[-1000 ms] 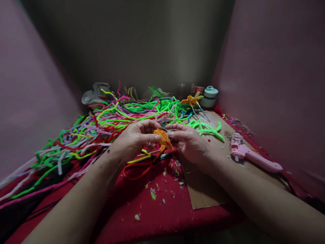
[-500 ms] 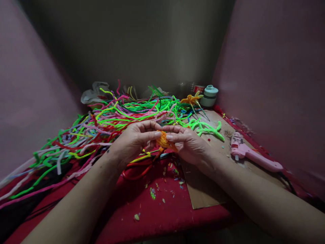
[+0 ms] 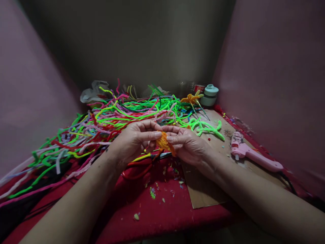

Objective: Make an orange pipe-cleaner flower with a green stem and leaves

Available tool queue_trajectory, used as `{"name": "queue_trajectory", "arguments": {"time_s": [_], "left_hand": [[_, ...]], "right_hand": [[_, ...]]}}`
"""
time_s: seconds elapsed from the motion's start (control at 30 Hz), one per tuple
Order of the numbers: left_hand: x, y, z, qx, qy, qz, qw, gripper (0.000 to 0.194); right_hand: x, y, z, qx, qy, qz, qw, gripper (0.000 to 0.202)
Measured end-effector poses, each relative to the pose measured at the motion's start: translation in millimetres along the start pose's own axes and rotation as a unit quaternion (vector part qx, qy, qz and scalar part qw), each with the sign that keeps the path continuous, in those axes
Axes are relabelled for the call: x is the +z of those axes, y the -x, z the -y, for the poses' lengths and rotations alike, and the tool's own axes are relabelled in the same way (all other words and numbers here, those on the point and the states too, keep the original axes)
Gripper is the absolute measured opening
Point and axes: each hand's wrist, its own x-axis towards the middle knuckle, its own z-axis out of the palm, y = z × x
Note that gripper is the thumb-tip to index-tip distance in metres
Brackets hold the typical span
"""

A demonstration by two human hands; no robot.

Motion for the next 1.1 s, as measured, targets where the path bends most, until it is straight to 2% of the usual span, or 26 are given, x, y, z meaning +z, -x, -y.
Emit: {"name": "queue_trajectory", "arguments": {"time_s": [0.57, 0.7, 0.83, 0.97, 1.03, 1.1], "left_hand": [[4.0, 0.2, -1.3, -0.018, 0.018, -0.01, 1.0, 0.014], [-1.1, -0.1, -5.0, -0.028, 0.019, -0.012, 0.999, 0.015], [-7.1, -2.4, -6.3, -0.012, 0.023, -0.046, 0.999, 0.017], [-11.3, -4.3, -6.4, -0.008, 0.012, -0.082, 0.997, 0.016], [-12.8, -4.4, -7.0, -0.003, 0.012, -0.095, 0.995, 0.016], [-13.6, -4.5, -7.5, 0.003, 0.012, -0.105, 0.994, 0.017]], "right_hand": [[-2.5, -0.6, -1.7, -0.008, -0.007, -0.012, 1.0, 0.039], [-2.8, -2.0, -1.7, -0.014, 0.006, 0.002, 1.0, 0.028], [-4.3, -4.5, -0.7, -0.007, -0.008, 0.006, 1.0, 0.015], [-7.6, -7.9, 2.5, 0.005, -0.027, -0.05, 0.998, 0.022], [-10.1, -9.4, 4.1, -0.049, -0.009, -0.102, 0.994, 0.024], [-11.8, -9.6, 4.9, -0.131, 0.063, -0.139, 0.979, 0.024]]}}
